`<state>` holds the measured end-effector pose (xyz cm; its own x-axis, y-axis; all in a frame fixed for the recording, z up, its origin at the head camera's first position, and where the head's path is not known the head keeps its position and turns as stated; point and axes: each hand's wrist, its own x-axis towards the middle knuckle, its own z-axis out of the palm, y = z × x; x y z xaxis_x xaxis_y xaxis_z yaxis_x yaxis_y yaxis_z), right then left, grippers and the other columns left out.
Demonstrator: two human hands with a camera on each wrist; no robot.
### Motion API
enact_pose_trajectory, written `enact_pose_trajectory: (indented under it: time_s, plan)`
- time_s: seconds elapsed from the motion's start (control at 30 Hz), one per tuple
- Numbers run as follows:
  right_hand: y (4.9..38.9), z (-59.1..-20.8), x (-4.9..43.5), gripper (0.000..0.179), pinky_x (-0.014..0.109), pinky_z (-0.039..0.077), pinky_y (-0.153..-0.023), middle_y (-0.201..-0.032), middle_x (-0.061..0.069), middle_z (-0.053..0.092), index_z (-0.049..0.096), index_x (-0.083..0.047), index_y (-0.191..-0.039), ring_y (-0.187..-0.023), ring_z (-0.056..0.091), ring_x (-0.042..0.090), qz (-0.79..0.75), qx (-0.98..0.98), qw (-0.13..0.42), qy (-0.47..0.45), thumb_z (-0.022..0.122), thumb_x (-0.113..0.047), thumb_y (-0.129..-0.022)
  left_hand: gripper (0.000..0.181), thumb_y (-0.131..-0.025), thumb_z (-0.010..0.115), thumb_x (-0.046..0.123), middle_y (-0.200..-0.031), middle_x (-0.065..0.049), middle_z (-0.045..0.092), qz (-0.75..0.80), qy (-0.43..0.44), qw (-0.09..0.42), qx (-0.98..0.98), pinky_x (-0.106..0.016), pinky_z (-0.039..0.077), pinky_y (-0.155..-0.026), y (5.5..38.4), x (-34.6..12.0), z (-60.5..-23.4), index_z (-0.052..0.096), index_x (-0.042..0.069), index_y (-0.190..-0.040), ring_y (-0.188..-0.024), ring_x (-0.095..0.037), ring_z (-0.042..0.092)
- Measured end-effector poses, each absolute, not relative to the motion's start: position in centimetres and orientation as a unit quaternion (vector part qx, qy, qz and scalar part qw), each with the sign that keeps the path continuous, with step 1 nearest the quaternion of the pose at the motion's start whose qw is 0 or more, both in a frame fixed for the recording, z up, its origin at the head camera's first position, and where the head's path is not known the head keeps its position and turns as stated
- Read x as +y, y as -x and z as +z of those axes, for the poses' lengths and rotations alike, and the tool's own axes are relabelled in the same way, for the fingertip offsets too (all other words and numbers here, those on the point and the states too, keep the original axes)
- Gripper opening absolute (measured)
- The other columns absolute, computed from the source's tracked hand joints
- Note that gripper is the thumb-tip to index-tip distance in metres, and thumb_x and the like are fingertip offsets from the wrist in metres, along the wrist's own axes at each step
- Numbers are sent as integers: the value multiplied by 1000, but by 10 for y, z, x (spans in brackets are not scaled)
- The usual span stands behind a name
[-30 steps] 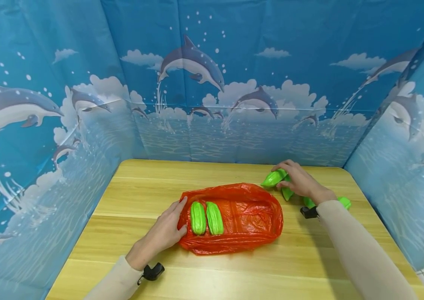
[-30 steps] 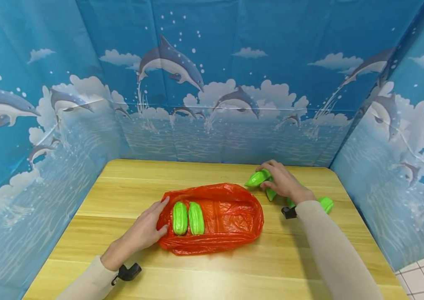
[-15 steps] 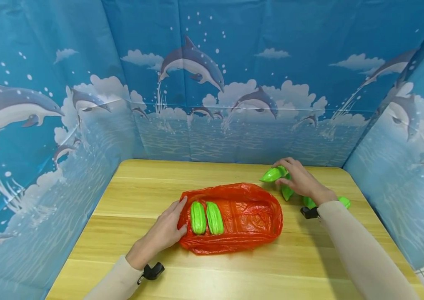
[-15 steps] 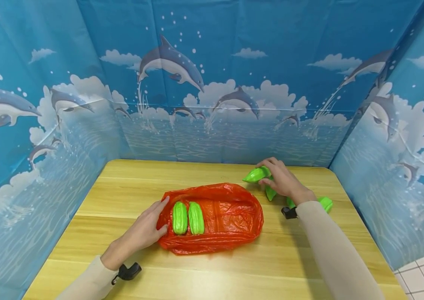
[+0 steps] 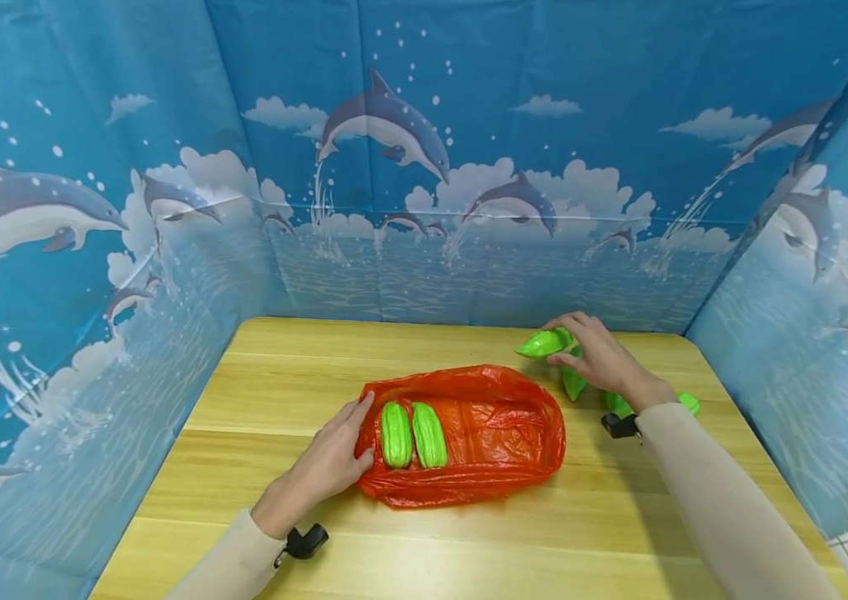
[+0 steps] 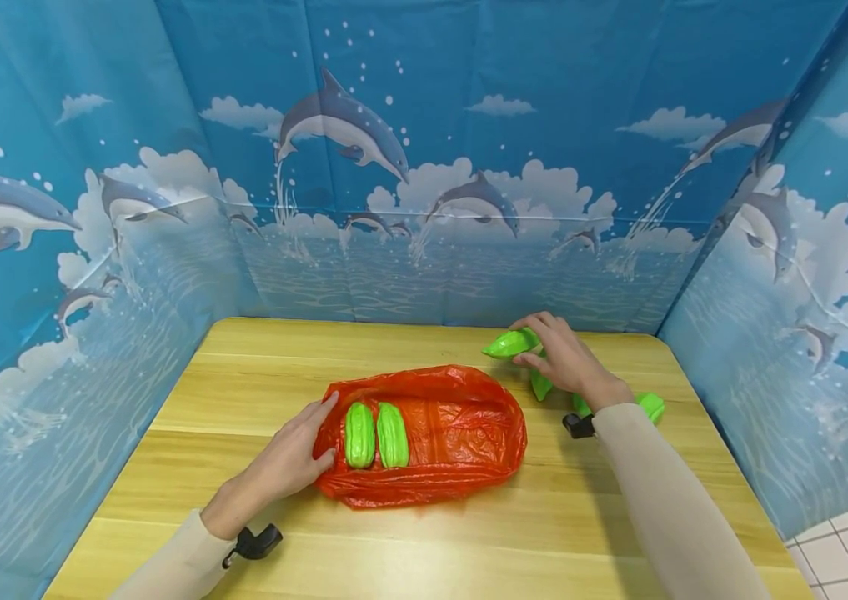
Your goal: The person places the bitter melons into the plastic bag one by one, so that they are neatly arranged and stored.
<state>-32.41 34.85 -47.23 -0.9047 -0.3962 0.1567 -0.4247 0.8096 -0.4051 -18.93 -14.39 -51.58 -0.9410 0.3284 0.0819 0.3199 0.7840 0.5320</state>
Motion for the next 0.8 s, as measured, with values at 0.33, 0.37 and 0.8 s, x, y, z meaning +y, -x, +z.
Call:
enact_pose_trajectory:
  time_s: [0.33,0.37,0.8]
  plan:
    - [316,-467,344,52,80,48,-120,-160,27,58,64,-12,-159,-149,54,54,212,-952,51,-216,80,-29,-113,93,-102,84,4,-178,-32,49,279,-171,8,945,-62,59,-124,188,-144,-517,36,0,-181,-158,-52,61]
    - [315,-467,344,52,80,49,-120,-159,28,59,64,-12,-159,-148,55,54,211,-951,55,-217,80,-29,-113,93,-101,84,4,-178,-32,49,279,-171,8,945,-62,59,-123,189,-144,-516,37,0,-181,-158,-52,61]
    - [303,-457,327,49,65,58,-99,-138,20,64,70,-14,-154,-120,63,39,212,-943,119,-226,81,-36,-112,92,-101,83,4,-178,-35,49,279,-174,7,944,-64,56,-127,190,-144,-517,37,-1,-181,-159,-54,59]
